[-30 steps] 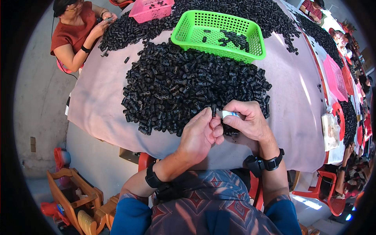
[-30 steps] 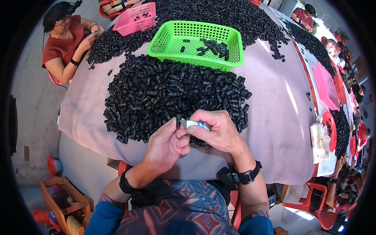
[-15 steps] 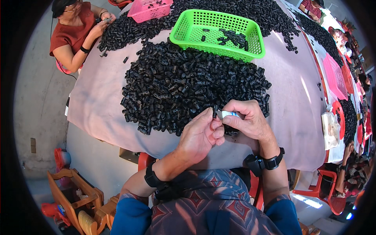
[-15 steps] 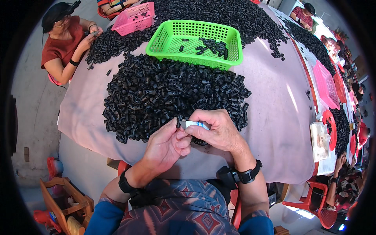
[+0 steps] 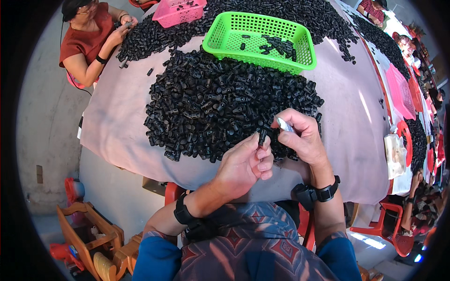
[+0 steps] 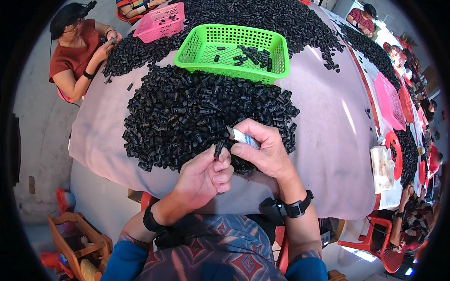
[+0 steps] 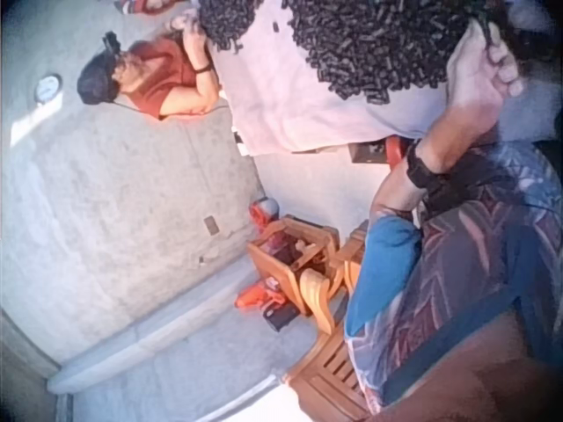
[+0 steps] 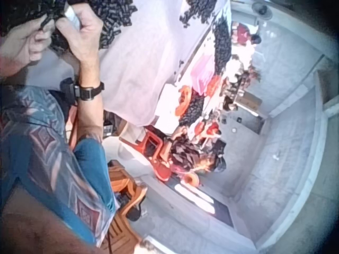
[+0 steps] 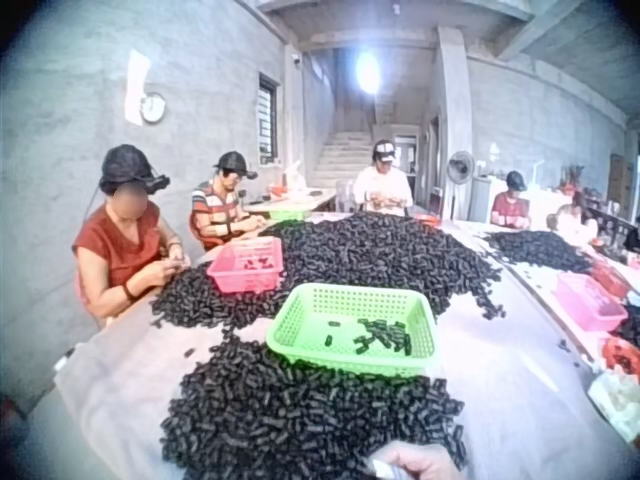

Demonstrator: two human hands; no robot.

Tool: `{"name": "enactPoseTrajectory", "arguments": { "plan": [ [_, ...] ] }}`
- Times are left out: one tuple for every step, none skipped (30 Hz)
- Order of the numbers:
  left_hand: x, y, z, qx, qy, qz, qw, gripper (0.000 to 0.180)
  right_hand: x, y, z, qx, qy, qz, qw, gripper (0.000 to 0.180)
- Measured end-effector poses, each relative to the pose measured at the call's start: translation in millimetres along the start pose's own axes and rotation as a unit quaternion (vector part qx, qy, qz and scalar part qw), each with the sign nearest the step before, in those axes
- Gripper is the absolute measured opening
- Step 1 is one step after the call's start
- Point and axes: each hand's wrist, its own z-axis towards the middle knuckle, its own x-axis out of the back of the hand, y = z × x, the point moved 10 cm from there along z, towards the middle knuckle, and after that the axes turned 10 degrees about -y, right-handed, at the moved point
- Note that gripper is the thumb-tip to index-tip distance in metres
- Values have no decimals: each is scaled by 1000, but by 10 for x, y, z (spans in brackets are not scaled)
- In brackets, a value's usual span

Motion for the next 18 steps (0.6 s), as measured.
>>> {"name": "enactPoseTrajectory", "arguments": {
  "plan": [
    [12,-9,-1,-1,1,0,1000,26,-24,32,3,-26,-6,-5,1000,15],
    [45,-14,-2,-4,7,1,1000,26,-61,20,19,-26,-6,-5,1000,15],
    [68,-19,2,-5,12,1,1000,25,-125,33,41,-31,-13,38,999,13],
    [52,-24,6,-4,12,0,1000,25,-169,43,54,-36,-20,81,996,11],
    [60,-28,0,-1,32,9,999,26,-172,-8,63,-25,-26,41,999,9],
    [76,-28,-5,2,51,19,999,27,-171,-6,61,-25,-25,40,999,9],
    [68,-29,1,2,50,20,999,27,-177,19,55,-32,-28,32,999,9],
    [75,-43,3,9,56,18,998,27,-182,46,50,-40,-30,23,998,9],
    [86,-57,0,15,63,17,998,26,-183,72,49,-43,-29,20,998,8],
    [93,-58,0,15,63,17,998,26,-181,65,50,-42,-29,20,998,8],
    [99,-60,3,14,57,15,998,26,-192,84,51,-55,-35,33,997,8],
    [100,-61,7,14,52,12,998,26,-205,107,52,-68,-41,46,996,8],
    [103,-62,9,14,52,13,998,26,-207,106,55,-67,-41,45,996,8],
    [113,-70,9,18,55,14,998,25,-210,121,54,-72,-38,53,995,8],
    [120,-79,8,22,58,14,998,25,-213,134,50,-77,-35,61,995,8],
    [127,-77,12,22,58,14,998,25,-219,142,49,-77,-35,61,995,8],
    [123,-85,21,26,49,7,998,24,-213,172,44,-82,-27,72,994,7],
    [118,-92,28,29,40,0,999,24,-207,202,39,-86,-20,84,993,7]
  ]
}}
